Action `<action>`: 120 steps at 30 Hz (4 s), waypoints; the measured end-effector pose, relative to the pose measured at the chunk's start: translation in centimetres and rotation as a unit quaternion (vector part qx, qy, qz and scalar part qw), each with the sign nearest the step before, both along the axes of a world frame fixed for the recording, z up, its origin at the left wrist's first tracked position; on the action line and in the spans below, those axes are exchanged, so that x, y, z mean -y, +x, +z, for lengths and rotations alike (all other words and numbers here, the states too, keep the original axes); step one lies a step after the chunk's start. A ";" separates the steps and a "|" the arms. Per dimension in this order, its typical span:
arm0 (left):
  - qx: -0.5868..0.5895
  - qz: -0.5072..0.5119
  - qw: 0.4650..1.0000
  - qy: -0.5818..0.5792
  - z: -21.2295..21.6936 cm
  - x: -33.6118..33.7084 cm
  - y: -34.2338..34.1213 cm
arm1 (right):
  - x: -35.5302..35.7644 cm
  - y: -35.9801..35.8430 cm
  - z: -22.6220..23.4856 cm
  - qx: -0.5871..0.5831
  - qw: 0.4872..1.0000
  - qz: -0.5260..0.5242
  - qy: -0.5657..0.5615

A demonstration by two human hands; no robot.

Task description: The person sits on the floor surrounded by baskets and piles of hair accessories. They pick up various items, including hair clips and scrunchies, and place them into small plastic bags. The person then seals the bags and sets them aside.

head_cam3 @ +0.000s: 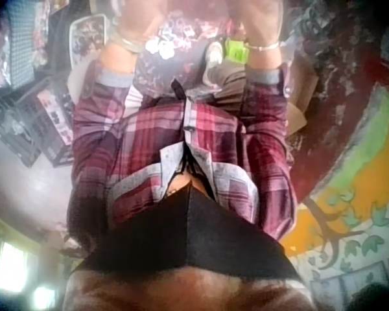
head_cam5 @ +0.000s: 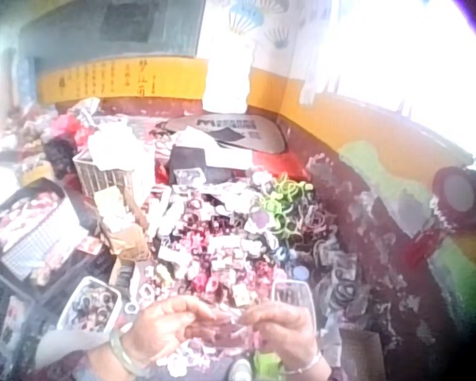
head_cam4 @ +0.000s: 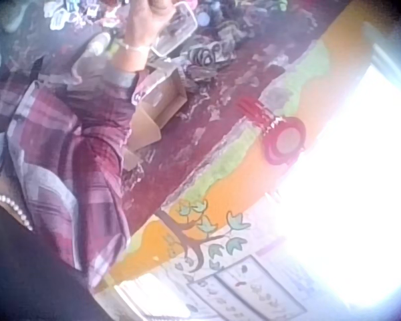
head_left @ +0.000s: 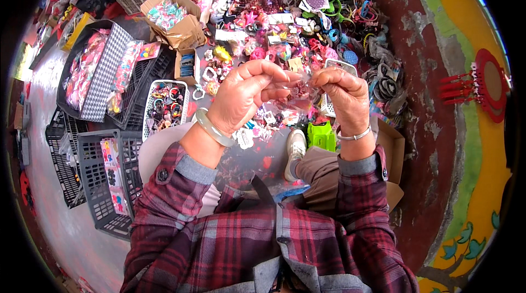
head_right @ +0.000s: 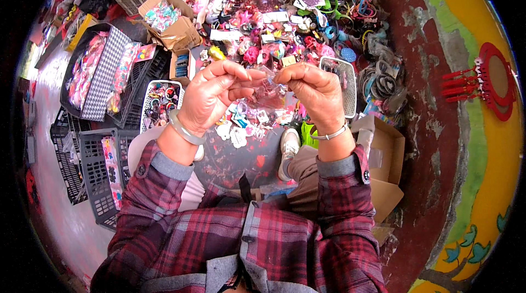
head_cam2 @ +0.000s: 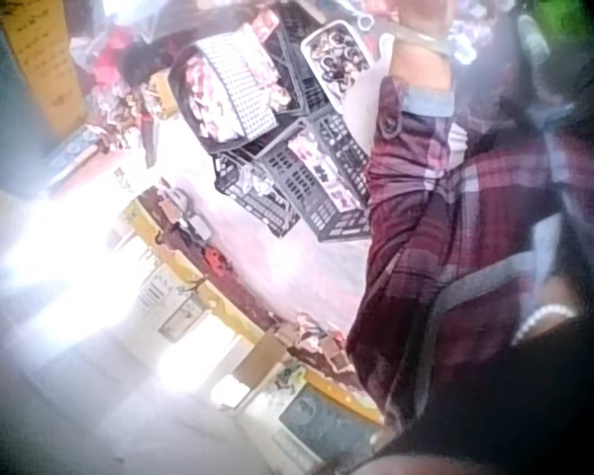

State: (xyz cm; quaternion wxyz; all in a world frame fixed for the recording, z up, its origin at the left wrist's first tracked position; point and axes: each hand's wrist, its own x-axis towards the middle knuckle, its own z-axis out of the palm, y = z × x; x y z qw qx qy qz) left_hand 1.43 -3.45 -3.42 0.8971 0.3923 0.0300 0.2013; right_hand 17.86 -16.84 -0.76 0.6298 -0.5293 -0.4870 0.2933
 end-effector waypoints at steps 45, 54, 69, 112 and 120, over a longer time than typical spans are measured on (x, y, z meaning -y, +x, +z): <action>-0.026 0.044 0.998 -0.031 0.7 -0.1 0.5 | -0.3 0.1 0.5 0.184 0.982 -0.035 0.008; -0.086 0.022 0.995 -0.035 0.2 0.0 0.7 | -0.1 0.3 0.4 0.205 0.978 -0.044 0.010; -0.135 0.107 0.966 0.191 -0.3 -0.3 0.6 | -0.2 -0.4 0.5 0.147 0.988 -0.040 0.010; -0.119 0.093 0.952 0.268 1.3 -0.1 -0.2 | 0.3 1.0 0.9 0.107 0.992 -0.013 -0.067; -0.164 0.081 0.983 -0.007 0.7 -0.9 -0.1 | 0.3 2.3 -1.0 -0.251 0.965 -0.074 -0.008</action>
